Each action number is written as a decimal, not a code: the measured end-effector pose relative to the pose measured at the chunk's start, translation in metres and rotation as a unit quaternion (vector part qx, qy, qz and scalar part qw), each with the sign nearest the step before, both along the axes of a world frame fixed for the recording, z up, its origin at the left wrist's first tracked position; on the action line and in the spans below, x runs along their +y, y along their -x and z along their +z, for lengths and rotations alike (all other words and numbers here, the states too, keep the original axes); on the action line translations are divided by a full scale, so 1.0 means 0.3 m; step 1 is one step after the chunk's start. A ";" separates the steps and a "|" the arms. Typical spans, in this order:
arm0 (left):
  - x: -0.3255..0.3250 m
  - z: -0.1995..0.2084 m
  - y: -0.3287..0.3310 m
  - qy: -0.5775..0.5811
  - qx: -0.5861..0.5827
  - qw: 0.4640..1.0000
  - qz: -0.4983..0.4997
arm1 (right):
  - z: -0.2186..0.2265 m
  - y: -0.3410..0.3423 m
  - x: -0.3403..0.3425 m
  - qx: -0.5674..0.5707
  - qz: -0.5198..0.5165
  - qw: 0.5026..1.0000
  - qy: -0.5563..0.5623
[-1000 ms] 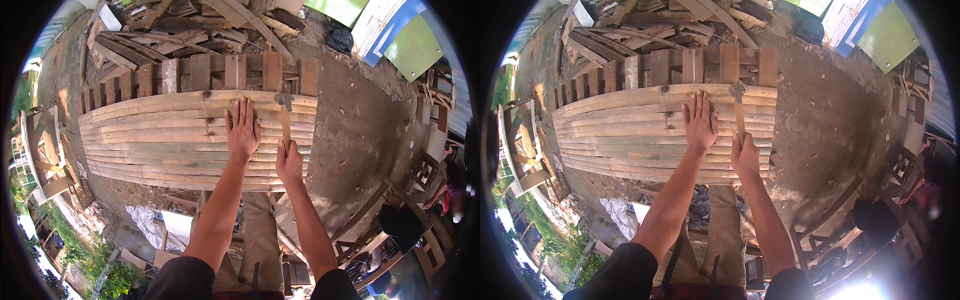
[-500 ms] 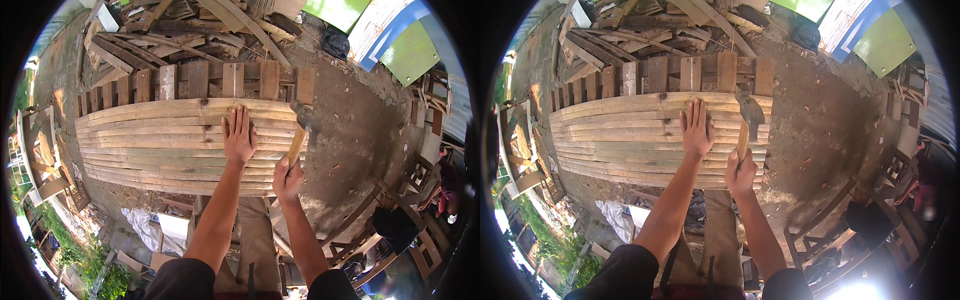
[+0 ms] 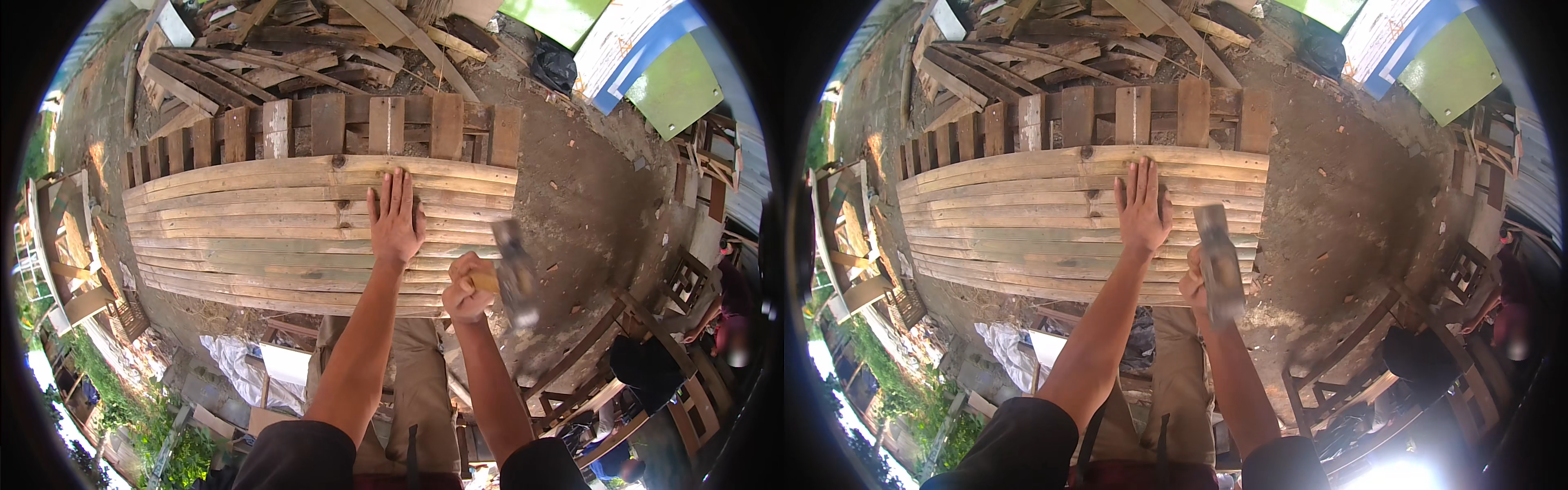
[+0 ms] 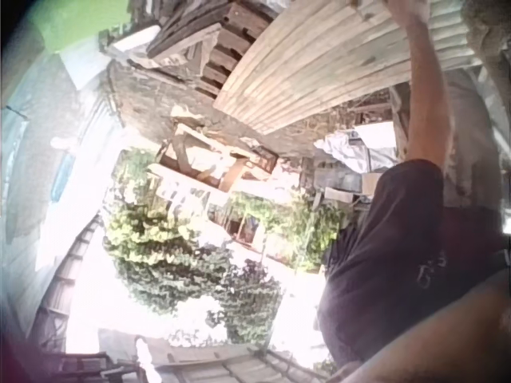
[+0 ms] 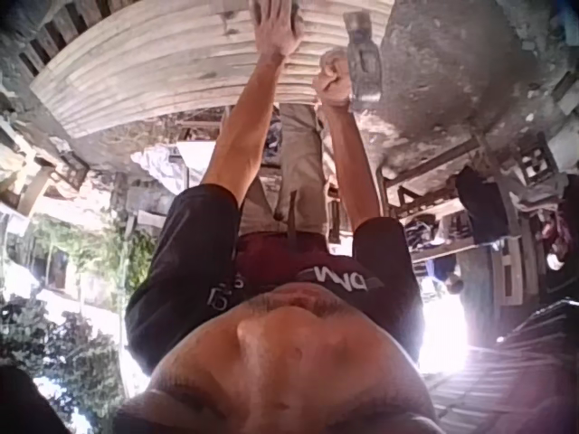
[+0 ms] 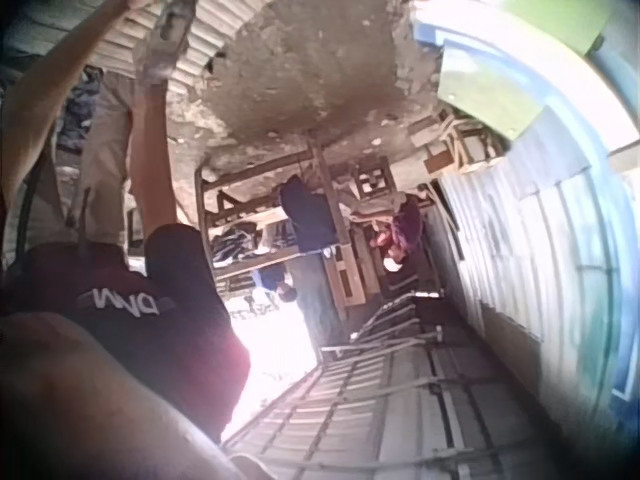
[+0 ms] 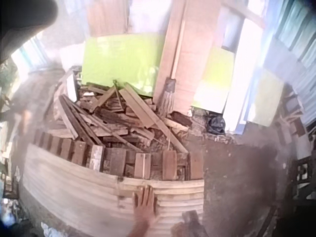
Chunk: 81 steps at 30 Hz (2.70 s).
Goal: The person repeatedly hammers nails into a wooden pallet using a hammer. They retrieve nails from a black plastic bag on the ground and drive them into the slats of the pallet.
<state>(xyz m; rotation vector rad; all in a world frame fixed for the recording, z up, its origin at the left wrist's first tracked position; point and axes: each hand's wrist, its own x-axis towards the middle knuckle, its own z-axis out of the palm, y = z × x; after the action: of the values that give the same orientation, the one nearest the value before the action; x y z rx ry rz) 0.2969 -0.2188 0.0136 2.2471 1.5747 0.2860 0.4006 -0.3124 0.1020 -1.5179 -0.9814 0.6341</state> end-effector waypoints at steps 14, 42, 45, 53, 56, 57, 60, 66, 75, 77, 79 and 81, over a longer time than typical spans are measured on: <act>-0.012 0.005 0.024 0.004 -0.028 1.000 -0.004 | -0.039 -0.029 0.040 -0.098 -0.008 0.935 0.342; -0.247 0.396 0.751 0.444 -0.185 0.836 -0.265 | 0.075 0.955 -0.469 0.015 -0.421 0.849 0.319; -0.320 0.332 0.753 0.516 -0.190 0.780 -0.298 | 0.133 1.101 -0.644 0.086 -0.493 0.796 0.341; -0.639 0.265 0.748 0.563 0.019 0.699 -0.441 | -0.028 1.591 -1.129 0.210 -0.647 0.635 0.365; -0.724 0.213 0.808 0.545 0.096 0.674 -0.490 | -0.059 1.735 -1.172 0.231 -0.683 0.612 0.324; -0.761 0.192 0.825 0.536 0.115 0.666 -0.506 | -0.067 1.765 -1.191 0.277 -0.682 0.594 0.324; -0.837 0.104 0.914 0.527 0.150 0.652 -0.525 | -0.209 1.927 -1.180 0.260 -0.709 0.578 0.309; -0.880 -0.287 1.090 0.487 0.172 0.611 -0.600 | -0.503 2.012 -1.134 0.306 -0.713 0.576 0.258; -1.122 -0.767 1.084 0.294 0.159 0.508 -0.794 | -1.134 1.920 -1.256 0.177 -0.704 0.604 0.328; -1.165 -0.917 1.021 0.230 0.096 0.435 -0.865 | -1.260 1.852 -1.288 0.123 -0.714 0.596 0.346; -1.228 -1.039 0.993 0.130 0.062 0.362 -0.921 | -1.393 1.794 -1.349 0.115 -0.739 0.573 0.334; -1.314 -1.115 0.970 0.002 0.140 0.272 -0.952 | -1.500 1.741 -1.399 0.156 -0.765 0.548 0.299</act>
<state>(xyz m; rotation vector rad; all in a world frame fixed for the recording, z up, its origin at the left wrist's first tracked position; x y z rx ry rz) 0.0060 -0.6130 -0.3209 2.2997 -1.7487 -0.8018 -0.1217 -0.7323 -0.3481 -2.0436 1.1089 -0.1655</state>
